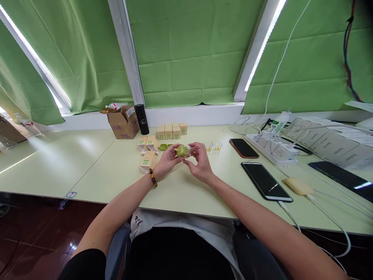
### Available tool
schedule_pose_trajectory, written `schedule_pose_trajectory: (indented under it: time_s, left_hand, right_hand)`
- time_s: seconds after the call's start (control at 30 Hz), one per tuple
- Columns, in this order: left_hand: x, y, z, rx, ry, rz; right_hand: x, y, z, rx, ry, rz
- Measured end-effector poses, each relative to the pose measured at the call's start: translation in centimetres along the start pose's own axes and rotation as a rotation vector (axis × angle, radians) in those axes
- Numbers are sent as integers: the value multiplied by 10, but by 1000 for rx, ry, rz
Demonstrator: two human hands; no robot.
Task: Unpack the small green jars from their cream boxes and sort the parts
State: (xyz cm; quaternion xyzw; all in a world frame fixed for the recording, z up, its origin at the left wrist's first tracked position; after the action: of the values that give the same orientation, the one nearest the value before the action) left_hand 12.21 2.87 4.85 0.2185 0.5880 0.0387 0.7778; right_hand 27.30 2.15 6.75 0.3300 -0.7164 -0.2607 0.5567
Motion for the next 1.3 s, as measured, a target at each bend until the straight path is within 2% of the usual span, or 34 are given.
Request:
schedule_pose_trajectory:
  time_s: [0.13, 0.27, 0.37, 0.47, 0.77, 1.17, 1.3]
  left_hand:
    - [-6, 3, -9, -19, 93, 38]
    - [-15, 0, -7, -52, 445, 92]
    - [-17, -5, 0, -33, 665, 69]
    - [-17, -10, 8, 10, 768, 38]
    - [-12, -14, 15, 85, 818, -76]
    - [-3, -13, 13, 95, 815, -118]
    - [-1, -13, 11, 75, 836, -127]
  right_hand:
    - [4, 4, -11, -46, -13, -5]
    - [11, 7, -18, -79, -117, -50]
    - [5, 7, -13, -31, -181, -24]
    - [-5, 5, -4, 49, -250, -4]
    - [-32, 0, 13, 236, -329, 121]
    - [-40, -3, 16, 287, -343, 195]
    - [-36, 0, 12, 243, -270, 205]
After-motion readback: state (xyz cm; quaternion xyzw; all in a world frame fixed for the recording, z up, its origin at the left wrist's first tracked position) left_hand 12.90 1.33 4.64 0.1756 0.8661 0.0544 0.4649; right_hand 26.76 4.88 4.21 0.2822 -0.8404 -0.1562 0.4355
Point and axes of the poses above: each hand's wrist, its own y-axis towards the middle knuckle, its own z-axis out of the palm, x = y × z, the point moved 8 cm from there along y, towards the middle knuckle, and after that the axes turned 7 degrees about -y, right-handed, at the moved point
